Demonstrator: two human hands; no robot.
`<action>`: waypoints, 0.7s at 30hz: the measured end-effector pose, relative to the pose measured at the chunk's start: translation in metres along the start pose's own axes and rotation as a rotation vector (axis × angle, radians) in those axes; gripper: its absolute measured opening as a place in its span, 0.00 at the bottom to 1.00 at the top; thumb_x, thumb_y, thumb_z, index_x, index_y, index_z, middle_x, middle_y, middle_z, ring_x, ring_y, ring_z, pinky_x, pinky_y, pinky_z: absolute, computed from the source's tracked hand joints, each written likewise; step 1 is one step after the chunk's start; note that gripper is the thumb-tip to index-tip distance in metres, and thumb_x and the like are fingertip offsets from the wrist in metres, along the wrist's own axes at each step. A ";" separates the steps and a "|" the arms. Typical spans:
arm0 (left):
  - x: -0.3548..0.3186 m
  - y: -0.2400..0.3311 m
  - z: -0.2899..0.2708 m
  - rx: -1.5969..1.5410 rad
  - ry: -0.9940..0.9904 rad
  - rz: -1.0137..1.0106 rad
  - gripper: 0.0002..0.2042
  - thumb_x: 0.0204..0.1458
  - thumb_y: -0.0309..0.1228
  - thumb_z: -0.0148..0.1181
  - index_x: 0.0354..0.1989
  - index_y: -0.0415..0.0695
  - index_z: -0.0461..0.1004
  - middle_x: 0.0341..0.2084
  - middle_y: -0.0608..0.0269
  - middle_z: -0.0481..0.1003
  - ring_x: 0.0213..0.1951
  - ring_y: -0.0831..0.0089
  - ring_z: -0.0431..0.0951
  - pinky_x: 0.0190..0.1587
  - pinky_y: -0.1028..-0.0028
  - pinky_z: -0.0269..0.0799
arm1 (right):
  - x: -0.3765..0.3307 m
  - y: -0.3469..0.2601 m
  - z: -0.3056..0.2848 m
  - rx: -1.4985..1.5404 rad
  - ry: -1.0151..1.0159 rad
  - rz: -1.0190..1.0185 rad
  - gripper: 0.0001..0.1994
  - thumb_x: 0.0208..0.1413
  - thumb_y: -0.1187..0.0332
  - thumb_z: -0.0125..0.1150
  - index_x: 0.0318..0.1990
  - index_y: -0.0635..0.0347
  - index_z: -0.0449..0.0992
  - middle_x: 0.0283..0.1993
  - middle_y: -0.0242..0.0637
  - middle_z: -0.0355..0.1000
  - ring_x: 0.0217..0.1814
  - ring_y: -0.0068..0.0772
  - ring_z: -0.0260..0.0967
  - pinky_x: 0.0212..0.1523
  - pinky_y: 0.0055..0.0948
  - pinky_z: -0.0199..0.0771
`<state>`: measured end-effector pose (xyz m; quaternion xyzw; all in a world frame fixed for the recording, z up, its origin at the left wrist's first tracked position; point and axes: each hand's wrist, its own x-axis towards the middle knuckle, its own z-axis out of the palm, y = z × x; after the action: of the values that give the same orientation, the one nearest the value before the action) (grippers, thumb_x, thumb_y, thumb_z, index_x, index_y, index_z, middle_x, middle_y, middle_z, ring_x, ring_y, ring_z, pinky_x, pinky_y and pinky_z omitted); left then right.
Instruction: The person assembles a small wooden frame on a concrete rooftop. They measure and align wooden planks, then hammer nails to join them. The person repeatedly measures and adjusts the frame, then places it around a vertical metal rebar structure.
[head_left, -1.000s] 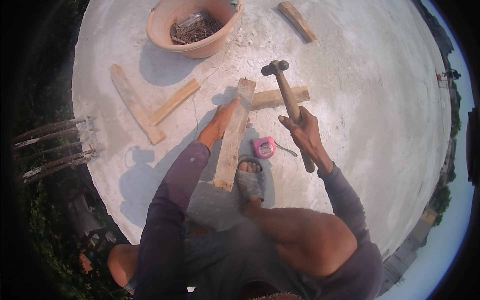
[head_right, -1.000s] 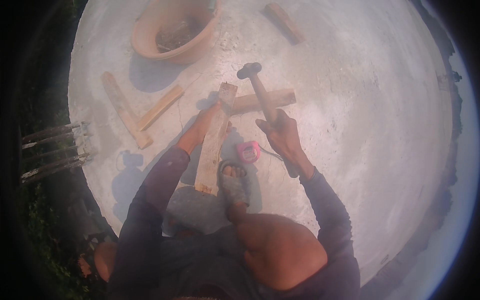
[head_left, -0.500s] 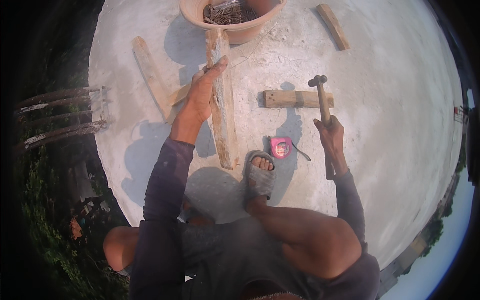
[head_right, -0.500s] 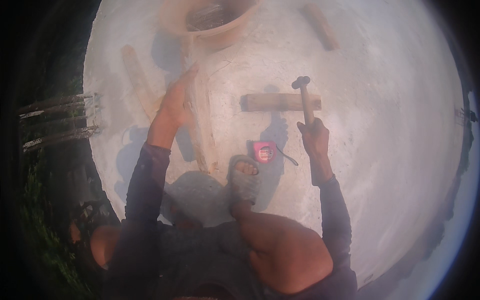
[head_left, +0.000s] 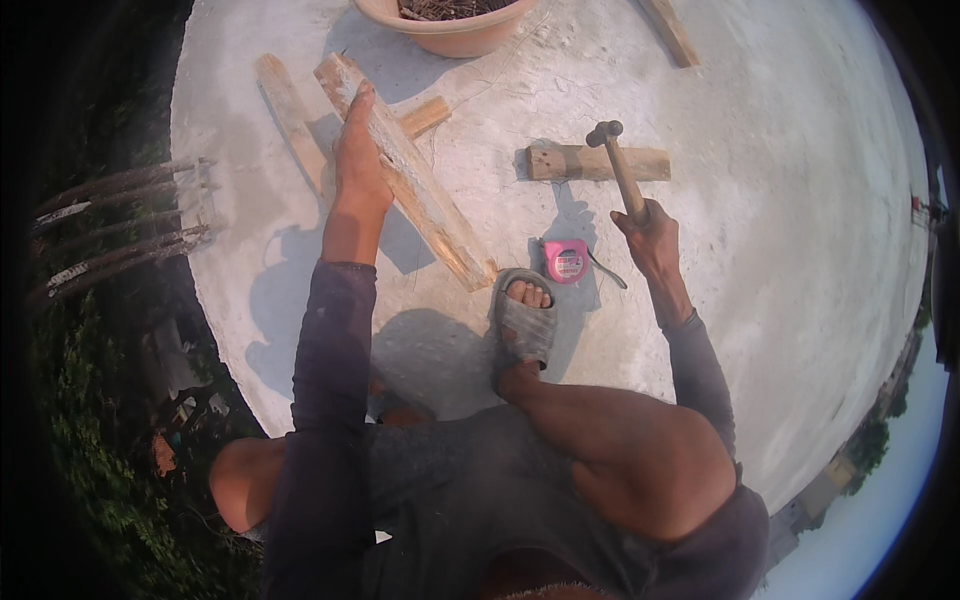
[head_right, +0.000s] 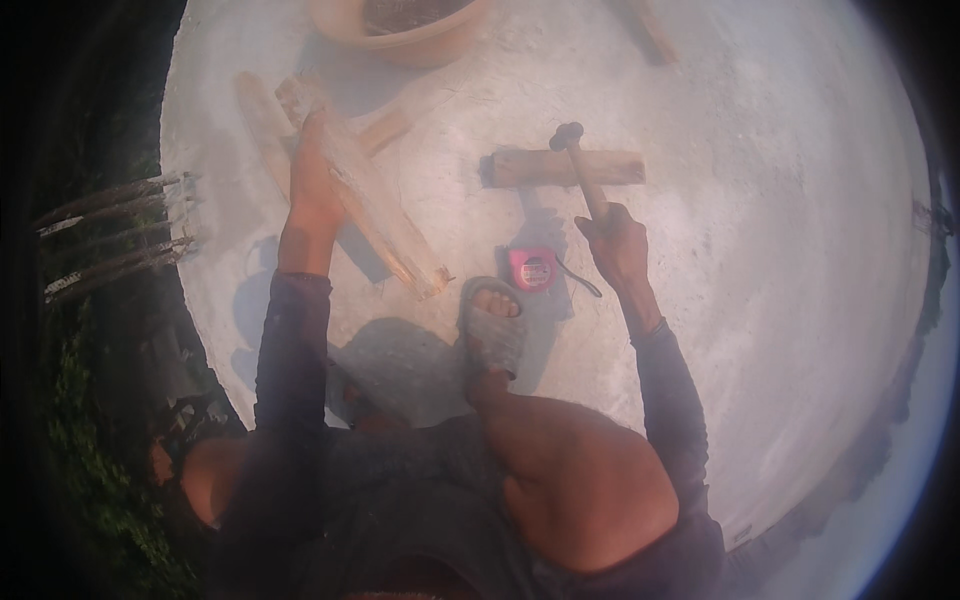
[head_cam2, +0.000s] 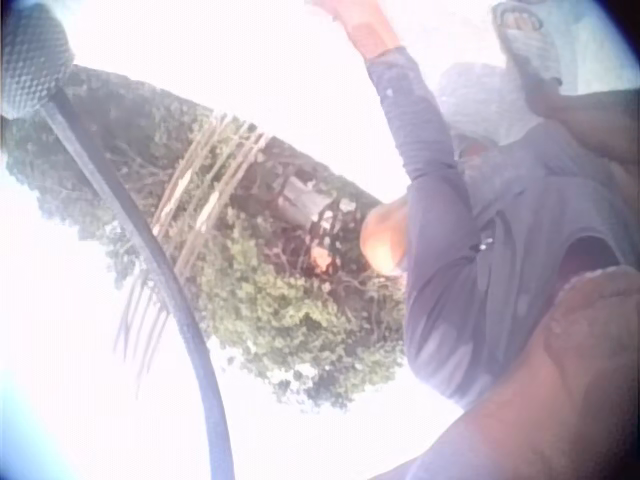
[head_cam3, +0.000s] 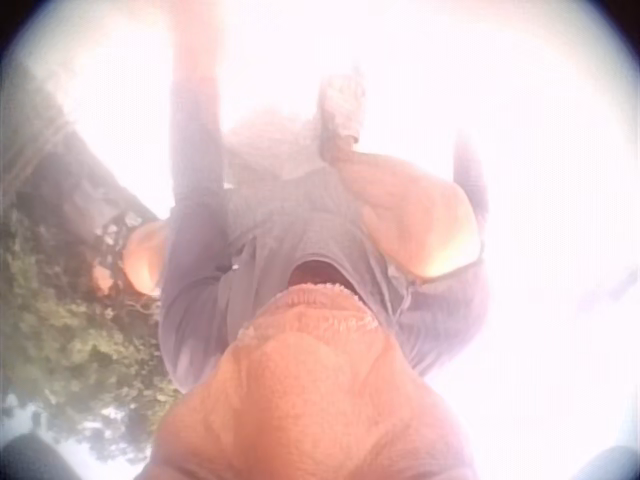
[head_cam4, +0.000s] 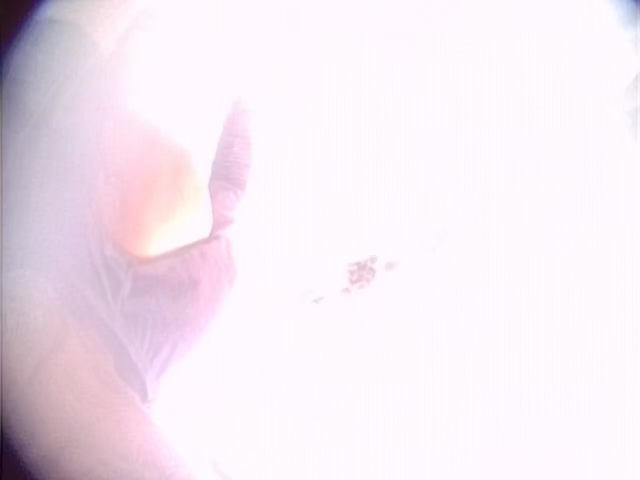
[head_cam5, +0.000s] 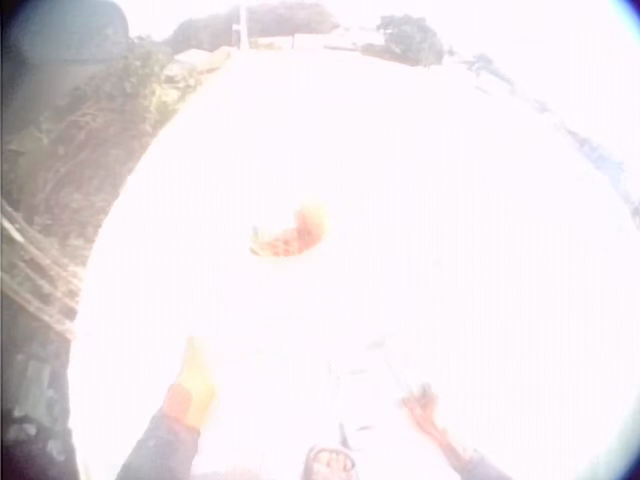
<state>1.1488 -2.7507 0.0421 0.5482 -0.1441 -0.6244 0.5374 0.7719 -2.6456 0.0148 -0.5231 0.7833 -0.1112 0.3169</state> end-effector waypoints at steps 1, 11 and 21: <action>0.004 0.009 -0.005 -0.014 0.068 -0.015 0.36 0.63 0.49 0.58 0.75 0.43 0.58 0.71 0.55 0.62 0.70 0.59 0.64 0.70 0.59 0.61 | 0.003 0.004 -0.001 -0.031 0.006 0.019 0.26 0.55 0.55 0.69 0.49 0.74 0.77 0.32 0.49 0.79 0.35 0.40 0.80 0.37 0.38 0.76; 0.031 0.045 -0.043 -0.061 0.153 0.040 0.38 0.62 0.51 0.60 0.75 0.42 0.57 0.70 0.51 0.63 0.67 0.54 0.68 0.67 0.54 0.66 | 0.020 0.037 -0.003 -0.168 0.061 0.069 0.26 0.56 0.53 0.69 0.51 0.71 0.77 0.33 0.51 0.79 0.35 0.49 0.79 0.39 0.45 0.77; 0.007 0.021 -0.025 -0.283 0.228 0.169 0.35 0.60 0.45 0.63 0.72 0.43 0.60 0.67 0.52 0.63 0.68 0.54 0.65 0.66 0.45 0.64 | -0.013 -0.044 0.018 0.371 -0.325 -0.101 0.30 0.64 0.52 0.66 0.58 0.74 0.75 0.46 0.48 0.80 0.48 0.36 0.79 0.45 0.33 0.80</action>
<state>1.1817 -2.7538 0.0455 0.5203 -0.0387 -0.5252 0.6723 0.8193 -2.6497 0.0285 -0.5055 0.6611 -0.1834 0.5232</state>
